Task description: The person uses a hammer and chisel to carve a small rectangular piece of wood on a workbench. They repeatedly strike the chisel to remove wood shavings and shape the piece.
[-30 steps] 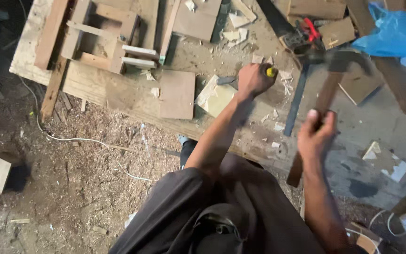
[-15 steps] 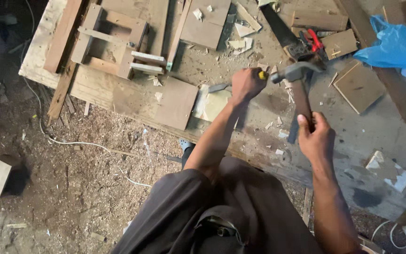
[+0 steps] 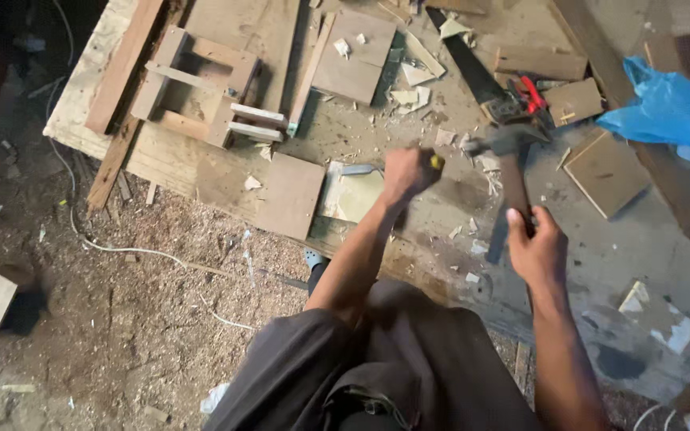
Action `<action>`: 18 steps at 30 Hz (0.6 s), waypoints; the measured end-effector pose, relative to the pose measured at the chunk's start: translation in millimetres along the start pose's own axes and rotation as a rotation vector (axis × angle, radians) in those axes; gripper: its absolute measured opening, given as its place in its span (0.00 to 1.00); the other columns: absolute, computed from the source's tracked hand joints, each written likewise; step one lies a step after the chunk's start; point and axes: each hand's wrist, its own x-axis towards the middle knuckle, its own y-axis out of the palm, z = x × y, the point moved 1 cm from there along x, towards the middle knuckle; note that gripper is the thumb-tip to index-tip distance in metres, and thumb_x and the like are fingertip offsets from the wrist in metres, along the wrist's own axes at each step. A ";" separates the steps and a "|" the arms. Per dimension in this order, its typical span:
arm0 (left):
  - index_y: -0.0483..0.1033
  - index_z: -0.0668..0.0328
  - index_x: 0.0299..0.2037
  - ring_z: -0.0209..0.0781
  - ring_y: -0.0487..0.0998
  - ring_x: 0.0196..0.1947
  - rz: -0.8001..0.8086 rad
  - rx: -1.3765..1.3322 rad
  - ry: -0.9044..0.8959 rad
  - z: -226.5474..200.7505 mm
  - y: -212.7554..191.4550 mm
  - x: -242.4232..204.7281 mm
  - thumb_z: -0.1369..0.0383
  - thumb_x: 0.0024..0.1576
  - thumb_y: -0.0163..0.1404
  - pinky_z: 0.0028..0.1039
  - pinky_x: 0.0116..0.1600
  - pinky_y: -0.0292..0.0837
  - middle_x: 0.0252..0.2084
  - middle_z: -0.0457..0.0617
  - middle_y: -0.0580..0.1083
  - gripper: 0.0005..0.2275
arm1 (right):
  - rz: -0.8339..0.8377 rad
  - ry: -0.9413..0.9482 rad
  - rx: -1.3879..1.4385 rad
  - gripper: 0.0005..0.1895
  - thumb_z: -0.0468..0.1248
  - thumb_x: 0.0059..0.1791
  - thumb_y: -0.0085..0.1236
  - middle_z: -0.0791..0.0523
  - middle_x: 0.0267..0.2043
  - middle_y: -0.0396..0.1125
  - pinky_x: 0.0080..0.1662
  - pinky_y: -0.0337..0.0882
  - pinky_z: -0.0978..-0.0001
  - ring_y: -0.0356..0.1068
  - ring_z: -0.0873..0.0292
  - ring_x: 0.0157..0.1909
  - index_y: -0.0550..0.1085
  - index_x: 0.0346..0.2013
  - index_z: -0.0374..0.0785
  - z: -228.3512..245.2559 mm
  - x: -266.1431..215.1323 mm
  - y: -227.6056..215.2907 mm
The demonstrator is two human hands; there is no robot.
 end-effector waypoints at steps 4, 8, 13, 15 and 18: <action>0.82 0.50 0.28 0.58 0.80 0.28 0.118 0.047 0.216 -14.2 13.6 -29.4 0.55 0.53 0.56 0.45 0.35 0.75 0.25 0.55 0.78 0.10 | 0.021 0.160 0.074 0.18 0.48 0.58 0.59 0.50 0.29 0.72 0.37 0.71 0.58 0.74 0.51 0.32 0.75 0.45 0.33 -23.9 -4.9 0.8; 0.83 0.46 0.30 0.55 0.80 0.26 0.296 -0.149 0.414 -59.7 26.4 -63.9 0.57 0.47 0.56 0.43 0.33 0.74 0.27 0.50 0.79 0.08 | 0.060 0.348 0.139 0.18 0.49 0.57 0.59 0.52 0.24 0.69 0.32 0.69 0.59 0.71 0.55 0.26 0.75 0.44 0.35 -39.4 -3.1 -7.1; 0.82 0.50 0.30 0.55 0.78 0.26 0.380 -0.380 0.598 -90.2 30.4 -96.5 0.60 0.44 0.59 0.40 0.32 0.73 0.26 0.53 0.77 0.08 | 0.045 0.278 0.061 0.18 0.49 0.55 0.59 0.50 0.24 0.71 0.35 0.70 0.58 0.73 0.52 0.28 0.76 0.44 0.35 -50.0 -6.0 -10.8; 0.80 0.53 0.30 0.54 0.78 0.27 0.303 -0.490 0.626 -88.2 32.0 -102.1 0.62 0.46 0.57 0.39 0.33 0.73 0.26 0.52 0.77 0.07 | 0.050 0.260 0.021 0.19 0.50 0.55 0.59 0.48 0.26 0.71 0.36 0.70 0.55 0.74 0.49 0.30 0.76 0.44 0.34 -57.6 -11.0 -13.2; 0.76 0.58 0.27 0.50 0.76 0.25 0.191 -0.685 0.514 -65.1 29.7 -93.2 0.65 0.46 0.54 0.35 0.34 0.72 0.25 0.53 0.74 0.06 | 0.051 0.190 -0.046 0.20 0.50 0.55 0.60 0.44 0.29 0.71 0.39 0.70 0.52 0.73 0.43 0.34 0.77 0.44 0.33 -62.5 -5.7 -11.4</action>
